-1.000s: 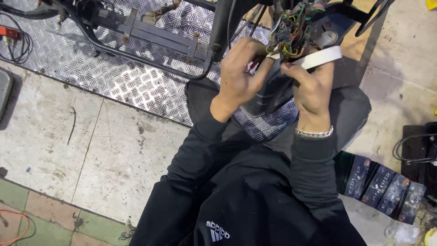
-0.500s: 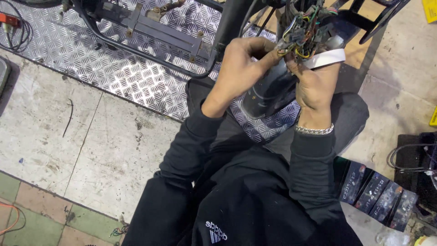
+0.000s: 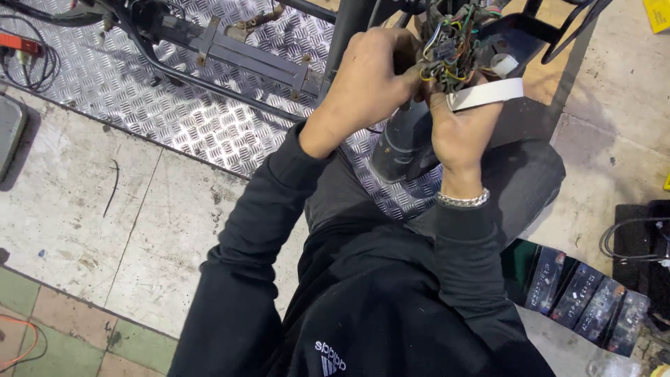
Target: The recorder is seen repairing and organizing the electrical wiring of a motorcycle using electrical tape and scissors.
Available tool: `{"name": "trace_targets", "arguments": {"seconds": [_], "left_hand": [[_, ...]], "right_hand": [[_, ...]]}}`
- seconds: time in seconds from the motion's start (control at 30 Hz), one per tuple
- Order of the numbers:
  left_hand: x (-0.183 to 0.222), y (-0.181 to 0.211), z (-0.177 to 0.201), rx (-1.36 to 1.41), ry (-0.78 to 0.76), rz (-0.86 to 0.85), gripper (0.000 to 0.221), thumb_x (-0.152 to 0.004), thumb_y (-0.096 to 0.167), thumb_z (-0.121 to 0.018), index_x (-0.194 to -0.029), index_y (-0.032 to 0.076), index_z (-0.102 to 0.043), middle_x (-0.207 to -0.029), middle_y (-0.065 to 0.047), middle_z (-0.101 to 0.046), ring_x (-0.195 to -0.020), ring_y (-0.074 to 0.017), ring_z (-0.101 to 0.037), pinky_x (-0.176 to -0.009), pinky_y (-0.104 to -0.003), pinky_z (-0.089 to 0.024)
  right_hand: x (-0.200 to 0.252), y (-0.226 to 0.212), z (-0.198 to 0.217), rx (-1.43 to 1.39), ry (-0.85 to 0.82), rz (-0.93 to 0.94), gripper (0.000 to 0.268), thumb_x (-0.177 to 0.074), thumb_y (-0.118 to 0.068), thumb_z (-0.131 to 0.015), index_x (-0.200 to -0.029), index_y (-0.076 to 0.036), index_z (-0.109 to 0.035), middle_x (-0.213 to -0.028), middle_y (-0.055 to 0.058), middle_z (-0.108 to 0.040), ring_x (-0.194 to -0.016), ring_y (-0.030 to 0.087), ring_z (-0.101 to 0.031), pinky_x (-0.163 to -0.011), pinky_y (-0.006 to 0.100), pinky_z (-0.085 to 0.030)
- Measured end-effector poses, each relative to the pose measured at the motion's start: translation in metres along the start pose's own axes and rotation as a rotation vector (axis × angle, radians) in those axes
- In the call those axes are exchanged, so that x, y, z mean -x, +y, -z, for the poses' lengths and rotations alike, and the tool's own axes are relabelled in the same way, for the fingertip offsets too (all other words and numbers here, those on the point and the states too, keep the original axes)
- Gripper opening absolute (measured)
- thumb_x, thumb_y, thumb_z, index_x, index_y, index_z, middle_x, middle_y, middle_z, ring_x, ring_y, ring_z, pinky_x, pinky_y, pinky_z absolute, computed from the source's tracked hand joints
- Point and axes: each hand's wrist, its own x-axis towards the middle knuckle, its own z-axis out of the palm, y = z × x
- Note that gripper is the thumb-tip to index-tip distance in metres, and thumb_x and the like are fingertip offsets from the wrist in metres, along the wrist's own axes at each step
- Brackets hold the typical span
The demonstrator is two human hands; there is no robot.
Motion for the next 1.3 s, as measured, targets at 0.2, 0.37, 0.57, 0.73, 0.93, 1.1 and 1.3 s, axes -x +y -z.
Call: {"name": "trace_targets", "arguments": {"seconds": [0.2, 0.37, 0.57, 0.73, 0.93, 1.1, 1.3], "left_hand": [[0.001, -0.06, -0.038, -0.301, 0.332, 0.154, 0.014, -0.077, 0.011, -0.078, -0.078, -0.002, -0.074, -0.074, -0.019, -0.074, -0.073, -0.0324, -0.072, -0.066, -0.038, -0.056], [0.046, 0.011, 0.003, 0.173, 0.352, -0.001, 0.025, -0.092, 0.018, -0.072, -0.109, 0.001, -0.069, -0.091, -0.009, -0.075, -0.079, -0.0142, -0.075, -0.072, -0.029, -0.059], [0.122, -0.045, 0.006, -0.009, 0.199, 0.341, 0.022, -0.09, 0.016, -0.083, -0.096, 0.001, -0.067, -0.083, -0.011, -0.07, -0.07, -0.018, -0.067, -0.066, -0.032, -0.054], [0.163, -0.097, -0.011, -0.119, 0.136, 0.182, 0.02, -0.09, 0.004, -0.07, -0.11, 0.005, -0.071, -0.103, -0.011, -0.078, -0.094, -0.0242, -0.077, -0.081, -0.032, -0.059], [0.107, 0.004, -0.007, 0.057, 0.224, -0.066, 0.027, -0.09, 0.002, -0.07, -0.116, 0.004, -0.069, -0.112, -0.013, -0.074, -0.099, -0.0281, -0.076, -0.087, -0.034, -0.061], [0.037, 0.008, -0.018, -0.036, 0.236, -0.258, 0.046, -0.084, 0.007, -0.073, -0.126, -0.001, -0.059, -0.118, -0.021, -0.067, -0.104, -0.0364, -0.069, -0.089, -0.037, -0.056], [0.017, -0.045, 0.007, 0.38, 0.002, 0.018, 0.027, -0.096, 0.009, -0.073, -0.121, 0.001, -0.068, -0.1, -0.013, -0.078, -0.085, -0.0186, -0.075, -0.077, -0.03, -0.06]], "right_hand": [[0.002, -0.005, -0.019, 0.028, 0.144, 0.138, 0.031, -0.103, 0.006, -0.075, -0.128, 0.008, -0.057, -0.117, 0.011, -0.068, -0.103, 0.019, -0.067, -0.095, 0.032, -0.056], [0.002, -0.001, -0.01, -0.179, 0.114, 0.015, 0.036, -0.101, 0.003, -0.078, -0.13, 0.006, -0.057, -0.113, 0.01, -0.069, -0.096, 0.019, -0.069, -0.09, 0.033, -0.057], [0.004, -0.013, 0.005, -0.335, 0.085, -0.038, 0.043, -0.099, 0.001, -0.079, -0.135, 0.002, -0.053, -0.119, 0.008, -0.068, -0.108, 0.018, -0.067, -0.101, 0.031, -0.055], [0.03, -0.014, 0.017, -0.106, 0.181, -0.037, 0.038, -0.104, -0.004, -0.083, -0.134, 0.006, -0.062, -0.116, 0.01, -0.066, -0.099, 0.015, -0.061, -0.092, 0.027, -0.049], [0.013, -0.073, -0.026, 0.493, 0.314, 0.238, 0.063, -0.095, -0.014, -0.095, -0.142, 0.003, -0.057, -0.132, 0.007, -0.051, -0.096, 0.012, -0.056, -0.086, 0.025, -0.049], [-0.007, -0.053, -0.011, 0.686, 0.315, 0.432, 0.04, -0.102, -0.005, -0.093, -0.128, 0.002, -0.063, -0.124, 0.012, -0.061, -0.109, 0.023, -0.064, -0.097, 0.033, -0.057], [0.01, -0.08, 0.1, 0.386, 0.686, 0.129, 0.051, -0.094, -0.01, -0.084, -0.123, -0.007, -0.042, -0.097, 0.004, -0.069, -0.076, 0.01, -0.069, -0.066, 0.021, -0.058]]}}
